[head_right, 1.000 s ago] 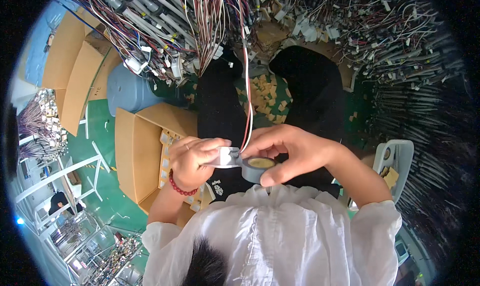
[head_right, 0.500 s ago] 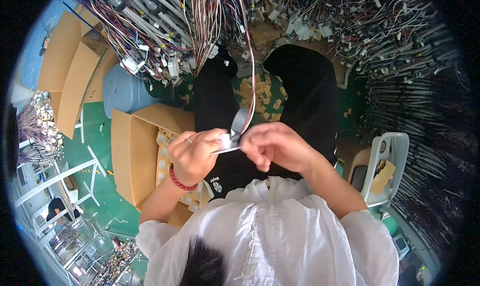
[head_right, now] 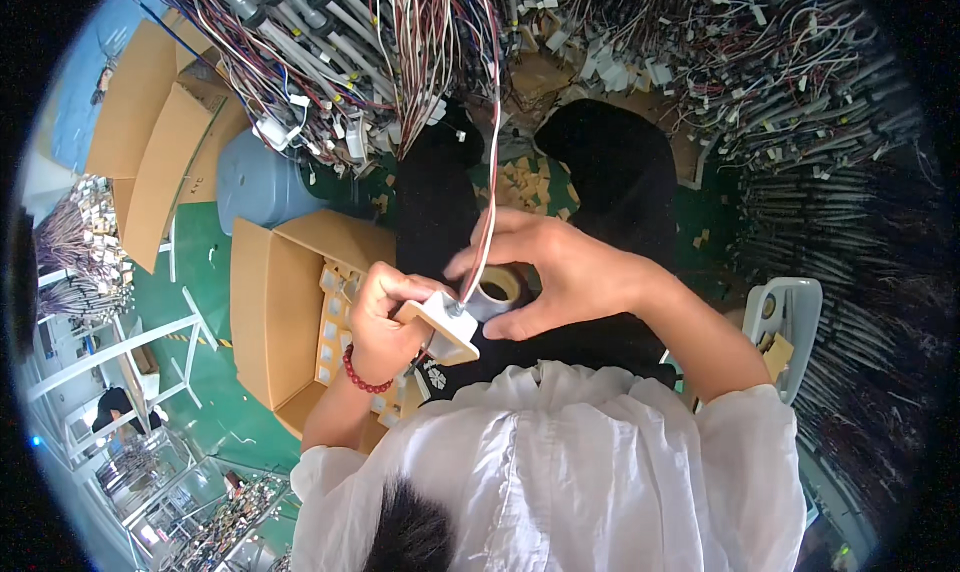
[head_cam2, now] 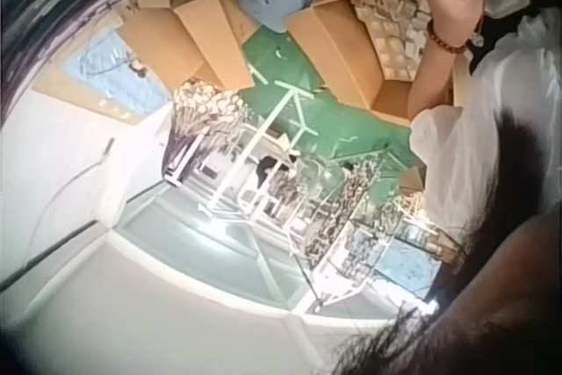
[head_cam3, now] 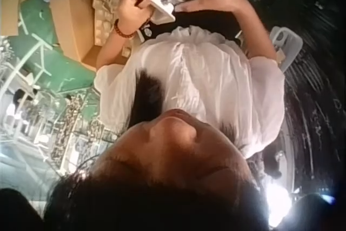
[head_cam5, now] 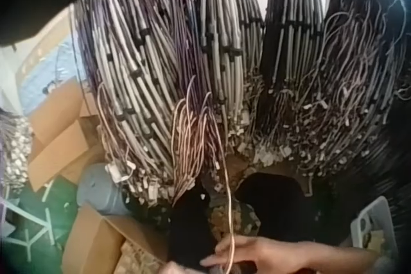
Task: The person is wrapping electrical components and wires with black tape in a wire factory.
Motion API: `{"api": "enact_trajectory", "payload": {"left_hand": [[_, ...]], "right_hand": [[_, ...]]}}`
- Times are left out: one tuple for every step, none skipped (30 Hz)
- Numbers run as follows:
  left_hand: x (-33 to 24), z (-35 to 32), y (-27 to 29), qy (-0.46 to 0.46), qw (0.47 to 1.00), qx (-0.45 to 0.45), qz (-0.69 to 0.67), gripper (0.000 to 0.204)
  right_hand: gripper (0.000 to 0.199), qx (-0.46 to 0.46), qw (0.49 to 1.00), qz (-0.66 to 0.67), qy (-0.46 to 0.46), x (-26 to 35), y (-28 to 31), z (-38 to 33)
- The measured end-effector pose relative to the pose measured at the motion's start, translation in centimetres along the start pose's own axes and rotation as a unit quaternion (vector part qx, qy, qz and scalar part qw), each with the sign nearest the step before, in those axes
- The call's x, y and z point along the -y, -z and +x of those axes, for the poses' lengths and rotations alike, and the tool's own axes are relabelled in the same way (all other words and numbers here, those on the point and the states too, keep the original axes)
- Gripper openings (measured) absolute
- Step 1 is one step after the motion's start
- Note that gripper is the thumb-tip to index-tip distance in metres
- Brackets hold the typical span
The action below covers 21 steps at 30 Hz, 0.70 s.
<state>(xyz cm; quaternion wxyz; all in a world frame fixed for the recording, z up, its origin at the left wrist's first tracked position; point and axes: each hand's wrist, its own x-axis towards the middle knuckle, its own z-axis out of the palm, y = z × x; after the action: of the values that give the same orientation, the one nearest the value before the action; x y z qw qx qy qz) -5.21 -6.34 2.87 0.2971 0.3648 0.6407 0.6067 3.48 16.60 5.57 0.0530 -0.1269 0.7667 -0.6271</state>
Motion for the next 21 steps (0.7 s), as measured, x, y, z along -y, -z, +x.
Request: {"api": "enact_trajectory", "payload": {"left_hand": [[-0.2,0.1,0.0,0.013,1.0,0.0,0.006,0.028],[-0.5,0.3,0.0,0.026,1.0,0.0,0.011,0.028],[-0.9,0.9,-0.1,-0.023,0.994,-0.02,0.1,0.029],[-0.5,1.3,0.0,-0.082,0.983,-0.015,0.165,0.029],[0.0,1.4,0.2,-0.141,0.963,-0.009,0.229,0.028],[-0.1,1.4,-0.1,-0.162,0.95,-0.022,0.266,0.027],[-0.5,1.5,-0.3,-0.174,0.933,-0.024,0.313,0.027],[-0.9,1.4,-0.5,-0.186,0.914,-0.026,0.359,0.027],[-1.0,1.0,-0.4,-0.178,0.911,-0.029,0.372,0.027],[-1.0,0.7,-0.5,-0.154,0.931,-0.033,0.329,0.027],[-1.0,0.4,-0.7,-0.129,0.949,-0.037,0.286,0.027],[-1.3,0.3,-0.7,-0.095,0.97,-0.025,0.223,0.023],[-1.4,0.1,-0.9,-0.096,0.97,-0.025,0.224,0.023],[-1.6,0.0,-1.1,-0.03,0.986,-0.022,0.163,0.021],[-1.7,-0.1,-1.2,0.035,0.994,-0.019,0.101,0.019],[-2.0,-0.2,-1.2,0.073,0.994,-0.001,0.084,0.017],[-2.0,-0.4,-1.2,0.075,0.994,-0.001,0.085,0.017],[-2.1,-0.6,-1.3,0.084,0.995,-0.004,0.056,0.018],[-2.0,-0.6,-1.2,0.09,0.995,-0.009,0.028,0.019],[-1.9,-0.6,-1.0,0.089,0.996,-0.01,0.029,0.019],[-1.9,-0.6,-0.8,0.103,0.994,-0.006,0.034,0.018]], "right_hand": [[0.055,0.016,0.999,0.005,0.027,-0.4,0.1,0.0],[0.05,0.047,0.998,0.018,-0.029,-0.2,0.2,-0.2],[0.045,0.058,0.991,0.073,-0.093,0.0,0.4,-0.6],[0.04,0.068,0.977,0.125,-0.157,0.4,0.3,-1.0],[0.035,0.003,0.948,0.281,-0.148,-0.4,-1.1,-1.7],[0.048,0.001,0.906,0.361,-0.22,-0.7,-1.2,-1.8],[0.061,-0.002,0.852,0.436,-0.289,-0.9,-1.0,-2.0],[0.085,-0.064,0.804,0.481,-0.345,-0.2,-1.9,-1.4],[0.092,-0.021,0.755,0.566,-0.331,-0.9,-1.9,-1.7],[0.093,0.004,0.745,0.617,-0.254,-0.9,-2.0,-1.9],[0.085,-0.052,0.813,0.535,-0.223,-1.2,-2.5,-2.2],[0.066,-0.119,0.9,0.365,-0.208,-2.1,-2.5,-2.6],[0.046,-0.178,0.929,0.27,-0.182,-3.1,-2.7,-2.3],[0.044,-0.154,0.95,0.241,-0.123,-3.6,-2.5,-1.8],[0.059,-0.111,0.933,0.315,-0.132,-3.3,-2.5,-1.7],[0.064,-0.066,0.933,0.335,-0.118,-2.5,-2.3,-0.8],[0.062,-0.014,0.943,0.31,-0.121,-2.2,-2.0,-0.2],[0.06,0.037,0.95,0.284,-0.122,-2.3,-1.6,0.2],[0.047,0.068,0.968,0.22,-0.097,-2.7,-1.1,0.7],[0.043,0.077,0.97,0.199,-0.12,-2.5,-0.6,0.7],[0.039,0.087,0.97,0.177,-0.143,-2.2,-0.1,0.5]]}}
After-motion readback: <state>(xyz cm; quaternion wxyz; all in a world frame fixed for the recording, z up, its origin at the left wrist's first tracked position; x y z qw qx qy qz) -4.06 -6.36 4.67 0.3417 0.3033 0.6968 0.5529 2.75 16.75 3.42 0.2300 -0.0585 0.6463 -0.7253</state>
